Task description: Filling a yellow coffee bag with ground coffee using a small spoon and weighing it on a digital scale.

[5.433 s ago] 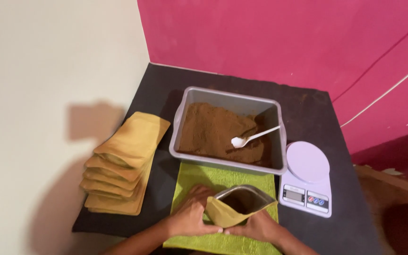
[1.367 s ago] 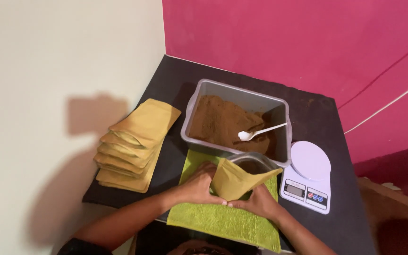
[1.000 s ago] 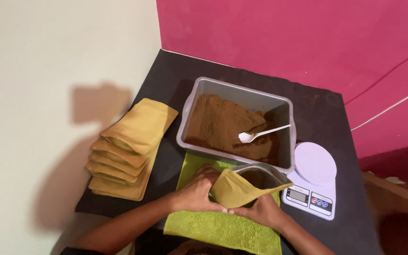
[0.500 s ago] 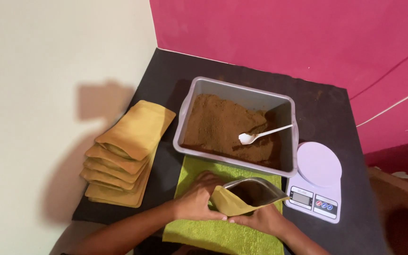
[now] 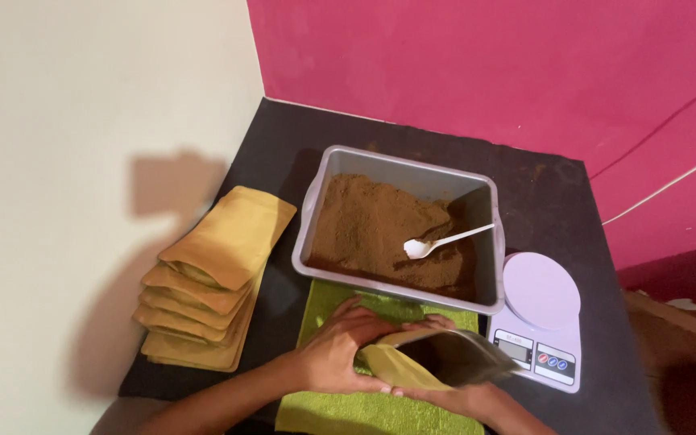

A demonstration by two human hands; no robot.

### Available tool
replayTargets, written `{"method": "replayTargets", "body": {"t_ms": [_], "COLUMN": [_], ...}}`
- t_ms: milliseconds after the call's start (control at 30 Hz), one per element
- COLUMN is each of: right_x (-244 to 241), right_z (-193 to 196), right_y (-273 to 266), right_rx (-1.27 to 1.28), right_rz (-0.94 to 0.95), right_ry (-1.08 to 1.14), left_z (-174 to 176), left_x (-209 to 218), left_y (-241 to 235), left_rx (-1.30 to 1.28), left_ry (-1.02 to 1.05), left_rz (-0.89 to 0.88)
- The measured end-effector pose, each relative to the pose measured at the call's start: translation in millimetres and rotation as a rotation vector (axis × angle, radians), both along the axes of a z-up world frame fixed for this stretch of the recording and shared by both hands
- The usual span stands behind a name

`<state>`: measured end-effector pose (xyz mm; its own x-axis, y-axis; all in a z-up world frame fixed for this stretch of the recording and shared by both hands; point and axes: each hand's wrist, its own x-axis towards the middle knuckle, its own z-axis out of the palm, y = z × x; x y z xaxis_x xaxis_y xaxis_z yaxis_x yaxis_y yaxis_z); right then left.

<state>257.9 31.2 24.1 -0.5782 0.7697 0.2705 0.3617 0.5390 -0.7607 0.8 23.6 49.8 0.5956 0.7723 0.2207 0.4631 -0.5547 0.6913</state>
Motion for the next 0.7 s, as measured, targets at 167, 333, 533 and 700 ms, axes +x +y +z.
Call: {"method": "replayTargets", "body": {"t_ms": [167,333,533,700], "right_x": [-1.0,26.6,0.1,1.2], "right_z": [-20.1,-67.0,-21.6,-27.8], "right_y": [5.1,8.7,6.6,5.1], "right_rx": [-0.308,-0.457,-0.269,-0.304], "right_rz": [0.085,-0.015,0.023,-0.005], "right_ry": [0.000,-0.618,-0.148,-0.089], "left_z": [-31.3,-17.6,-25.0,-17.5], "left_x": [2.3,0.2,-1.6,-1.9], "left_y": [4.9,10.2,10.4,6.7], "left_rx": [0.032,-0.125,0.046,-0.088], "left_ry": [0.004,0.094,-0.050,-0.116], "left_rz": [-0.016,0.013,-0.013,0.004]}}
